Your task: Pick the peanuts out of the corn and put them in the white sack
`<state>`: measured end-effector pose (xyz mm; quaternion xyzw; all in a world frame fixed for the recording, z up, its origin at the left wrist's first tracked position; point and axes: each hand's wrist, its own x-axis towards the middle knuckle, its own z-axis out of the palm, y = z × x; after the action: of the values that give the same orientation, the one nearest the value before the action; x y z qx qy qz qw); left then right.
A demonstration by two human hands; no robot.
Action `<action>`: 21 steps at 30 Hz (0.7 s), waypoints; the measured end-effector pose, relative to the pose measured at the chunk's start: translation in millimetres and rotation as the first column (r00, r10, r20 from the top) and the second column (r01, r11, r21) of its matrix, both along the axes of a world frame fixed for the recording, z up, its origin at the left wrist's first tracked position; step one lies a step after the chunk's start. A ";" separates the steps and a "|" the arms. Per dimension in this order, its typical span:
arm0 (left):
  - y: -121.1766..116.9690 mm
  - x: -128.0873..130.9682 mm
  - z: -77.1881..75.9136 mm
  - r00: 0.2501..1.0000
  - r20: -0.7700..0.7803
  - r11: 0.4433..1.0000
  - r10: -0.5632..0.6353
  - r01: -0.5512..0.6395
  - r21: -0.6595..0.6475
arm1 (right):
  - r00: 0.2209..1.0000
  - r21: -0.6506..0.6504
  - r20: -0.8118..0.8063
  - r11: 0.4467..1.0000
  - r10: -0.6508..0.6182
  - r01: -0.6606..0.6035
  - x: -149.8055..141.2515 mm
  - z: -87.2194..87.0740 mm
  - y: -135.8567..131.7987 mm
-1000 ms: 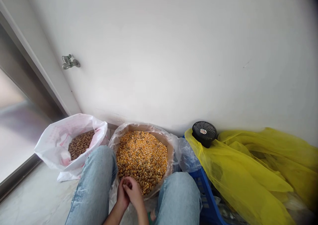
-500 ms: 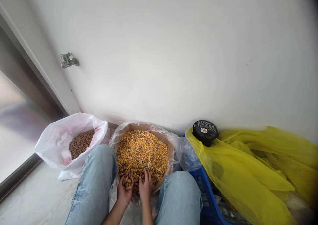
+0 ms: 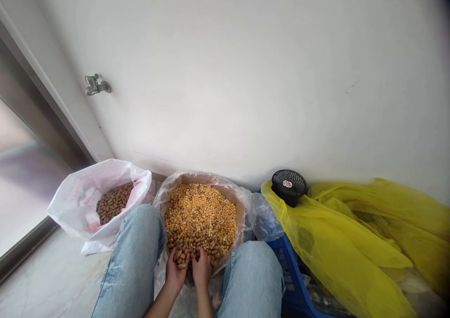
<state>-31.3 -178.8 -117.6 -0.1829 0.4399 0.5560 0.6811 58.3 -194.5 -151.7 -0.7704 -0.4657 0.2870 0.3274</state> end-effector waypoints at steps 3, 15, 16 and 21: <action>-0.6 -0.4 0.8 1.000 -0.006 1.000 -0.004 0.004 0.011 | 0.997 -0.014 -0.077 1.000 -0.022 0.021 -0.4 -3.8 -0.3; 1.4 -0.7 2.3 0.998 -0.003 0.997 0.062 -0.062 -0.039 | 0.850 0.146 -0.467 0.969 0.244 -0.197 -14.5 51.9 8.1; 1.1 -1.4 1.6 0.998 0.003 0.997 0.061 -0.061 -0.038 | 0.807 0.157 -0.487 0.943 0.334 -0.295 -19.2 59.4 7.2; -0.7 -5.2 -3.7 0.992 0.092 0.996 0.088 -0.087 -0.013 | 0.729 0.155 -0.482 0.867 0.486 -0.475 -29.8 70.8 1.9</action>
<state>-36.5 -179.5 -121.4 -0.2304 0.4021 0.5743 0.6749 28.5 -192.6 -80.9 -0.5175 -0.5490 0.5485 0.3604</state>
